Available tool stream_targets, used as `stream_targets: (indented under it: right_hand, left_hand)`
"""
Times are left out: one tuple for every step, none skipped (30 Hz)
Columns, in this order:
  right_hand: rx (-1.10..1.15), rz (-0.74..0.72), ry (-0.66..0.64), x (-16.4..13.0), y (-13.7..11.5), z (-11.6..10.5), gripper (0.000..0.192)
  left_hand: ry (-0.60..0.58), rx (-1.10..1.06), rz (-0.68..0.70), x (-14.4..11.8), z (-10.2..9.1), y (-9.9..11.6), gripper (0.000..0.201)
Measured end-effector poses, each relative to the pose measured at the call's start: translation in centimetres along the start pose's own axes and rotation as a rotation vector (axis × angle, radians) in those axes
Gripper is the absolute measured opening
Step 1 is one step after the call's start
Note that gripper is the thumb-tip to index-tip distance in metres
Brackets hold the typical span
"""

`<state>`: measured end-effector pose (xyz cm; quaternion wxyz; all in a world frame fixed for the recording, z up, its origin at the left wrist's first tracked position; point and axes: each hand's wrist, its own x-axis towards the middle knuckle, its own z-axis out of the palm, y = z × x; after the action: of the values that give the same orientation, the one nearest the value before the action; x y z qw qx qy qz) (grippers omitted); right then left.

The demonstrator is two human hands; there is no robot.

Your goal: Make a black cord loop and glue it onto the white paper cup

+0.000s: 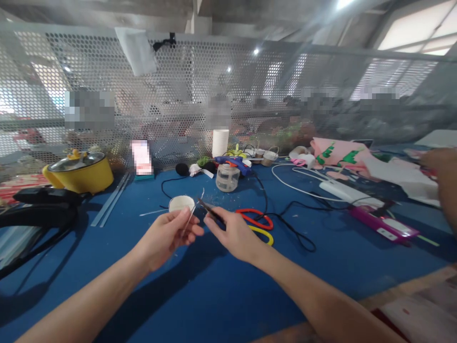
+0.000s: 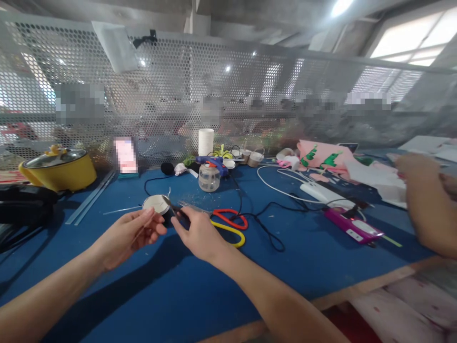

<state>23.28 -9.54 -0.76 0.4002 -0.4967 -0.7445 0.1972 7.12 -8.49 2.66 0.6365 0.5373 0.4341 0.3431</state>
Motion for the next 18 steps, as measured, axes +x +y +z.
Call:
stream_targets:
  right_hand:
    - [0.019, 0.028, -0.002, 0.1, -0.1, -0.2, 0.019]
    - [0.033, 0.049, -0.004, 0.2, -0.2, -0.4, 0.020]
    - [0.038, 0.060, -0.005, 0.2, -0.3, -0.5, 0.020]
    - [0.035, 0.064, -0.008, 0.2, -0.4, -0.6, 0.021]
    - [0.028, 0.067, -0.014, 0.1, -0.4, -0.6, 0.021]
    - [0.025, 0.068, -0.027, 0.1, -0.5, -0.5, 0.021]
    - [0.028, 0.065, -0.043, -0.1, -0.5, -0.4, 0.021]
    - [0.038, 0.061, -0.060, -0.2, -0.6, -0.3, 0.021]
    - [0.050, 0.059, -0.074, -0.3, -0.6, -0.2, 0.020]
    - [0.059, 0.059, -0.087, -0.4, -0.7, -0.1, 0.019]
    - [0.064, 0.061, -0.092, -0.6, -0.8, 0.0, 0.019]
    - [0.063, 0.060, -0.089, -0.7, -0.9, 0.0, 0.019]
    - [0.063, 0.059, -0.083, -0.7, -1.0, 0.1, 0.019]
    - [0.070, 0.057, -0.077, -0.8, -1.0, 0.1, 0.019]
    - [0.088, 0.055, -0.075, -0.8, -1.1, 0.1, 0.019]
    - [0.112, 0.056, -0.076, -0.8, -1.1, 0.1, 0.020]
    - [0.139, 0.062, -0.080, -0.8, -1.1, 0.2, 0.020]
    - [0.165, 0.071, -0.087, -0.7, -1.1, 0.2, 0.021]
  left_hand:
    - [0.012, 0.224, 0.106, -0.2, -0.1, 0.2, 0.031]
    - [0.051, 0.504, 0.270, -0.5, -0.3, 0.4, 0.032]
    - [0.144, 0.762, 0.470, -0.7, -0.5, 0.6, 0.027]
    - [0.275, 0.949, 0.709, -0.8, -0.8, 0.8, 0.021]
    - [0.364, 1.096, 0.889, -0.8, -1.0, 0.9, 0.017]
    - [0.421, 1.214, 1.032, -0.7, -1.3, 0.9, 0.014]
    - [0.439, 1.303, 1.135, -0.6, -1.4, 0.9, 0.012]
    - [0.425, 1.364, 1.198, -0.4, -1.6, 0.8, 0.012]
    - [0.396, 1.394, 1.229, -0.2, -1.6, 0.6, 0.011]
    - [0.369, 1.388, 1.248, 0.0, -1.6, 0.3, 0.010]
    - [0.353, 1.342, 1.241, 0.2, -1.6, 0.1, 0.009]
    - [0.347, 1.256, 1.207, 0.4, -1.5, -0.1, 0.010]
    - [0.348, 1.131, 1.135, 0.5, -1.3, -0.3, 0.010]
    - [0.345, 0.965, 1.018, 0.5, -1.0, -0.5, 0.010]
    - [0.320, 0.762, 0.858, 0.6, -0.7, -0.6, 0.012]
    - [0.275, 0.533, 0.675, 0.6, -0.5, -0.7, 0.014]
    - [0.215, 0.299, 0.490, 0.6, -0.2, -0.7, 0.017]
    - [0.147, 0.086, 0.324, 0.6, 0.0, -0.7, 0.018]
